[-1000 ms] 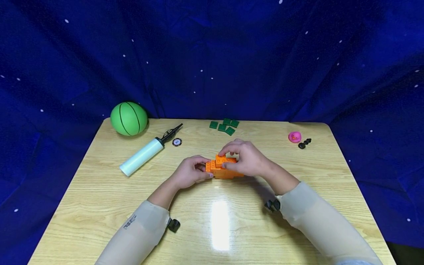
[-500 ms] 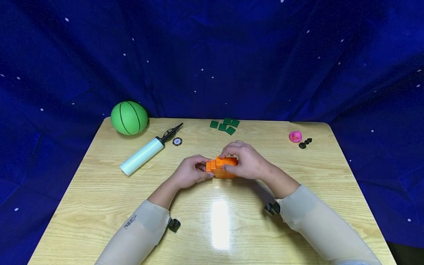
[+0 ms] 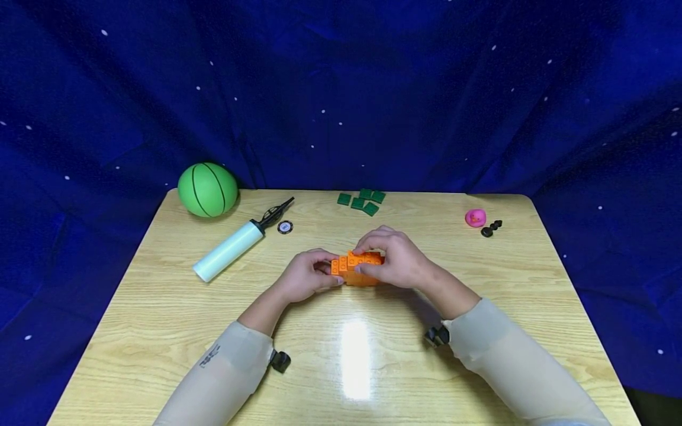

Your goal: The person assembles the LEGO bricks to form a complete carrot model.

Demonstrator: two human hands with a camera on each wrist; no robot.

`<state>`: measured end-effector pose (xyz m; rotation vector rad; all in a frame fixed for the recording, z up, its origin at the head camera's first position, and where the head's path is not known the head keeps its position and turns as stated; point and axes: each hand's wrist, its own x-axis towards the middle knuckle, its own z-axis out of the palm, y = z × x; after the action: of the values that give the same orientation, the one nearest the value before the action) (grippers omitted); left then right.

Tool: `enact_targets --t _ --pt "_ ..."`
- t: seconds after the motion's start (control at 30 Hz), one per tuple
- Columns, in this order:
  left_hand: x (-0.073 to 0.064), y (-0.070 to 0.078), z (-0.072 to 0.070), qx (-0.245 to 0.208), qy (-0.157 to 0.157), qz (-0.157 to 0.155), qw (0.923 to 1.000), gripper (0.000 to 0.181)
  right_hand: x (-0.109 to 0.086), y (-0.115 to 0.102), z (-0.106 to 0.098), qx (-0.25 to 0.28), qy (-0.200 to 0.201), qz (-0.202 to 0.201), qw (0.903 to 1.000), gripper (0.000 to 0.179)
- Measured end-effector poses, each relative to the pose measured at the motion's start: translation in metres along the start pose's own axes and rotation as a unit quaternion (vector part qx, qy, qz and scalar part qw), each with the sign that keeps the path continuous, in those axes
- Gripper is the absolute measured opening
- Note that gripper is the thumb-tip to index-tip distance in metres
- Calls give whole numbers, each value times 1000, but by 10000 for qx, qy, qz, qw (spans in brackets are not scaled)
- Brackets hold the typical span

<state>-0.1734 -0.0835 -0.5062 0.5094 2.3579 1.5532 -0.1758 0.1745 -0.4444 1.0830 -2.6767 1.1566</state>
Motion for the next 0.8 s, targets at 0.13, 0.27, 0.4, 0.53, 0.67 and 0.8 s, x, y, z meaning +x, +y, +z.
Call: enact_targets --t 0.13,0.27,0.4,0.53,0.67,0.8 --pt "-1 1 0 34 -7 -9 10000 43 -3 1 3 90 124 37 9999 23" --pt "-2 1 0 19 10 -17 10000 42 -4 3 8 116 249 -47 9996 24" --pt "-3 0 1 -68 49 -26 10000 40 -3 3 11 153 303 -91 9994 26" --pt "-2 -2 4 -123 47 -4 9999 40 -5 6 12 177 387 -61 9991 27" --pt "-2 -1 5 -77 98 46 9999 40 -8 10 12 197 469 -89 9987 26" --pt "-1 1 4 -53 79 52 9999 40 -9 13 12 286 497 -174 9982 26"
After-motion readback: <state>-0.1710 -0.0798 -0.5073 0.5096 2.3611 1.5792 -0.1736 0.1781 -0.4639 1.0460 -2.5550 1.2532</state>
